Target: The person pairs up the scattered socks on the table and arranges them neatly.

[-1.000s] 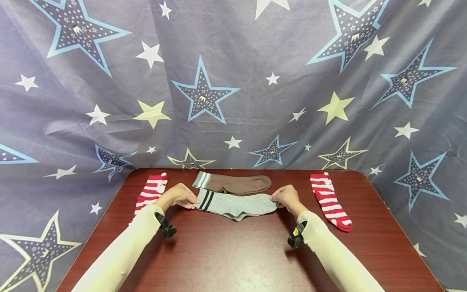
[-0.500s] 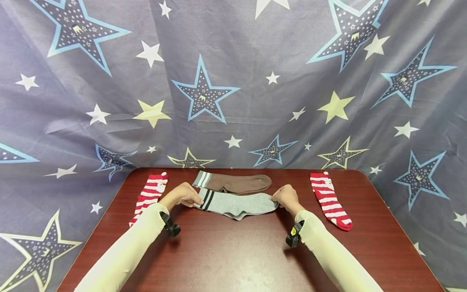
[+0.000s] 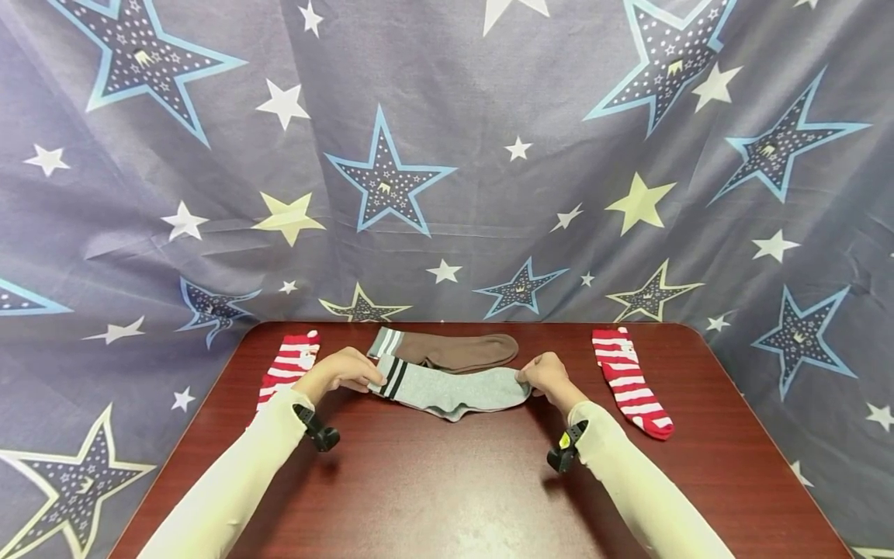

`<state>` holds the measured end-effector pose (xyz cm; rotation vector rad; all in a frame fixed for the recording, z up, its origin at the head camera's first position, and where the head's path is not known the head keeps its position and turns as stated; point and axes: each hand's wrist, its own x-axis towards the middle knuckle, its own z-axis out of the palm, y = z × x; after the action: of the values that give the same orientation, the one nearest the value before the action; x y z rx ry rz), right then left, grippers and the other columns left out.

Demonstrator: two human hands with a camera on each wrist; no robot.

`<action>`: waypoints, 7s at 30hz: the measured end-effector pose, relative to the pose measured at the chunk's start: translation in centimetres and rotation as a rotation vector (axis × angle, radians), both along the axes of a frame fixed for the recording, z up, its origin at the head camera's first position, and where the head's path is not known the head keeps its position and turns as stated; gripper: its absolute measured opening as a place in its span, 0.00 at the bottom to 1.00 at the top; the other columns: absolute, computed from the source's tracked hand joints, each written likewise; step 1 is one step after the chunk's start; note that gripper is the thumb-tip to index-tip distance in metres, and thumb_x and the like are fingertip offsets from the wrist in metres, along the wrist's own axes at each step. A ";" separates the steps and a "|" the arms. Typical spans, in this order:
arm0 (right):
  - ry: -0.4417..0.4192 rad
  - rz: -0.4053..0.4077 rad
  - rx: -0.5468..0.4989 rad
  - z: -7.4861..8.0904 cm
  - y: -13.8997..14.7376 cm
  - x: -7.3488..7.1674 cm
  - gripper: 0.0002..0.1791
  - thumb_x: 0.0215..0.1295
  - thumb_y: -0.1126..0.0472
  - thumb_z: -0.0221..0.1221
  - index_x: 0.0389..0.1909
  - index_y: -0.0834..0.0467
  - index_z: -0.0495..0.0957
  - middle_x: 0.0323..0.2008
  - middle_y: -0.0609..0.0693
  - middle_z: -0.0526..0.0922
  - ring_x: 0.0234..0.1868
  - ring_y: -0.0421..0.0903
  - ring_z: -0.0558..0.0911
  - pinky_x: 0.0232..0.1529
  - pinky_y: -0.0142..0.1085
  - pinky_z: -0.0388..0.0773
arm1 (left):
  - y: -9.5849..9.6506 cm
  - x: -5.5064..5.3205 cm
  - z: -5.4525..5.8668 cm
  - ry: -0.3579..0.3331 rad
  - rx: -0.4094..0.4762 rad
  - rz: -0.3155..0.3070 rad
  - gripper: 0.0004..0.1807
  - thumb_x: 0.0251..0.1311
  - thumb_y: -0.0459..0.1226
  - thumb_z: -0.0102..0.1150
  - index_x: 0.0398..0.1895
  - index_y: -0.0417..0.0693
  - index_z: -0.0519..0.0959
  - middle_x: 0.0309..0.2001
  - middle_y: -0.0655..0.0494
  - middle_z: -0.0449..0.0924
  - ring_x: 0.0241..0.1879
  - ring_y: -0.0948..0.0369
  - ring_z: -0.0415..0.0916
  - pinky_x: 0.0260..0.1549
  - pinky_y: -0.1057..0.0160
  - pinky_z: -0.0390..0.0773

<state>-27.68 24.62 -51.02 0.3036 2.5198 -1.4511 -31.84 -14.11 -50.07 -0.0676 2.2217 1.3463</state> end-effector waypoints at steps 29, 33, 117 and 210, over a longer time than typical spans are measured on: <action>0.015 -0.051 -0.116 -0.2 -0.5 -1.3 0.04 0.63 0.72 0.64 0.33 0.73 0.82 0.20 0.45 0.80 0.24 0.39 0.79 0.31 0.38 0.87 | -1.2 -0.5 -1.6 -0.029 0.098 0.084 0.22 0.55 0.26 0.70 0.52 0.24 0.76 0.31 0.54 0.81 0.30 0.65 0.80 0.37 0.61 0.89; 0.028 -0.093 -0.106 -0.3 -0.6 -1.6 0.05 0.62 0.72 0.66 0.32 0.73 0.83 0.20 0.45 0.80 0.23 0.39 0.79 0.29 0.36 0.86 | -0.9 -0.4 -1.6 -0.017 0.099 0.116 0.21 0.55 0.25 0.70 0.51 0.23 0.77 0.29 0.55 0.80 0.28 0.65 0.79 0.35 0.63 0.89; -0.022 -0.030 -0.101 0.0 0.3 -1.3 0.08 0.61 0.74 0.64 0.40 0.75 0.81 0.26 0.49 0.82 0.27 0.40 0.80 0.37 0.41 0.88 | 1.3 0.6 0.0 0.074 -0.175 0.168 0.11 0.41 0.24 0.73 0.24 0.41 0.80 0.21 0.57 0.76 0.25 0.62 0.75 0.37 0.56 0.88; -0.301 -0.164 -0.216 2.9 19.0 0.4 0.24 0.77 0.60 0.44 0.65 0.72 0.62 0.42 0.53 0.84 0.42 0.44 0.85 0.67 0.52 0.75 | 35.7 5.6 -2.9 -0.322 0.872 0.233 0.25 0.65 0.29 0.45 0.64 0.22 0.67 0.67 0.26 0.69 0.71 0.36 0.65 0.72 0.40 0.66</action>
<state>-27.32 43.58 -48.11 0.6498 2.1232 -1.5849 -26.24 21.57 -53.00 -0.2092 1.2543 2.1405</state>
